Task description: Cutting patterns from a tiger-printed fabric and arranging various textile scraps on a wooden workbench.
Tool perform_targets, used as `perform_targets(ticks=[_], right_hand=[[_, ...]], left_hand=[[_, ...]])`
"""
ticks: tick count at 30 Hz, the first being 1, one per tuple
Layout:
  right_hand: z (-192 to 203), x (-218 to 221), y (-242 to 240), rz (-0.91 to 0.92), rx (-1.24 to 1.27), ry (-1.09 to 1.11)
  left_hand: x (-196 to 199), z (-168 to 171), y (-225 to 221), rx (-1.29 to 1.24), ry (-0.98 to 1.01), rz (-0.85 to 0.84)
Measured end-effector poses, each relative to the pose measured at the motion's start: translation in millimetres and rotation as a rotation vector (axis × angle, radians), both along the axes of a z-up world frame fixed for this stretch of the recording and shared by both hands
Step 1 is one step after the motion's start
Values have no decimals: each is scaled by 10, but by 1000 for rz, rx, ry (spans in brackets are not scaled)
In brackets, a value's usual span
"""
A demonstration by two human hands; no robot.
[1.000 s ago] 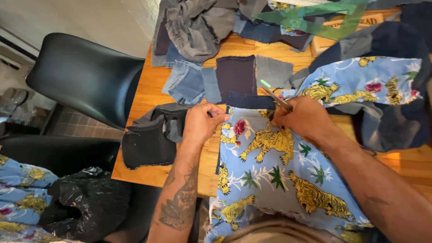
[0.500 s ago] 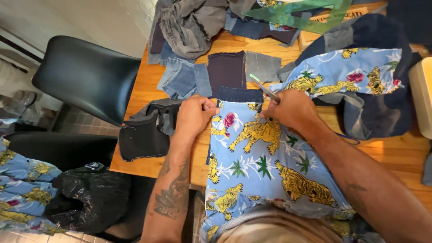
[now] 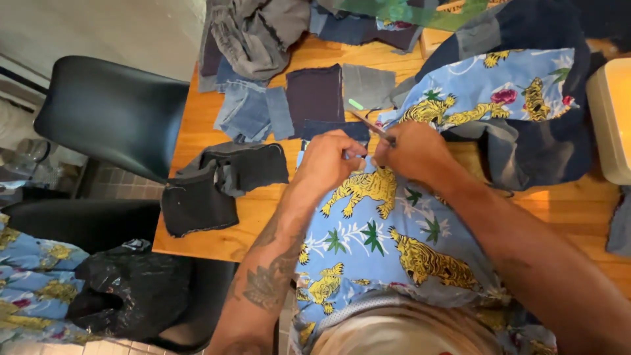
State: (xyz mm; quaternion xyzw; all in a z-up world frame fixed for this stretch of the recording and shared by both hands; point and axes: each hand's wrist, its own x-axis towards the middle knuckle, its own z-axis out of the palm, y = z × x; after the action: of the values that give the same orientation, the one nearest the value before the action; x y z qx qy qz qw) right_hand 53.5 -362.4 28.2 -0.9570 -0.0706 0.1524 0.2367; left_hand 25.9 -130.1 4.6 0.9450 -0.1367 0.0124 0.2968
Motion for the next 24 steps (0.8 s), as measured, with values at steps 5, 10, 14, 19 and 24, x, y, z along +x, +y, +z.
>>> perform_targets(ticks=[5, 10, 14, 19, 24], right_hand=[[-6, -6, -83, 51, 15, 2], [-17, -26, -168, 21, 39, 13], [-120, 23, -226, 70, -20, -71], [80, -268, -274, 86, 19, -178], [-162, -350, -479, 54, -79, -342]], left_hand=[[14, 162, -22, -18, 77, 27], [114, 100, 4, 5, 112, 3], [150, 82, 49, -22, 109, -16], [-5, 49, 33, -50, 37, -19], [-301, 109, -127, 142, 44, 40]])
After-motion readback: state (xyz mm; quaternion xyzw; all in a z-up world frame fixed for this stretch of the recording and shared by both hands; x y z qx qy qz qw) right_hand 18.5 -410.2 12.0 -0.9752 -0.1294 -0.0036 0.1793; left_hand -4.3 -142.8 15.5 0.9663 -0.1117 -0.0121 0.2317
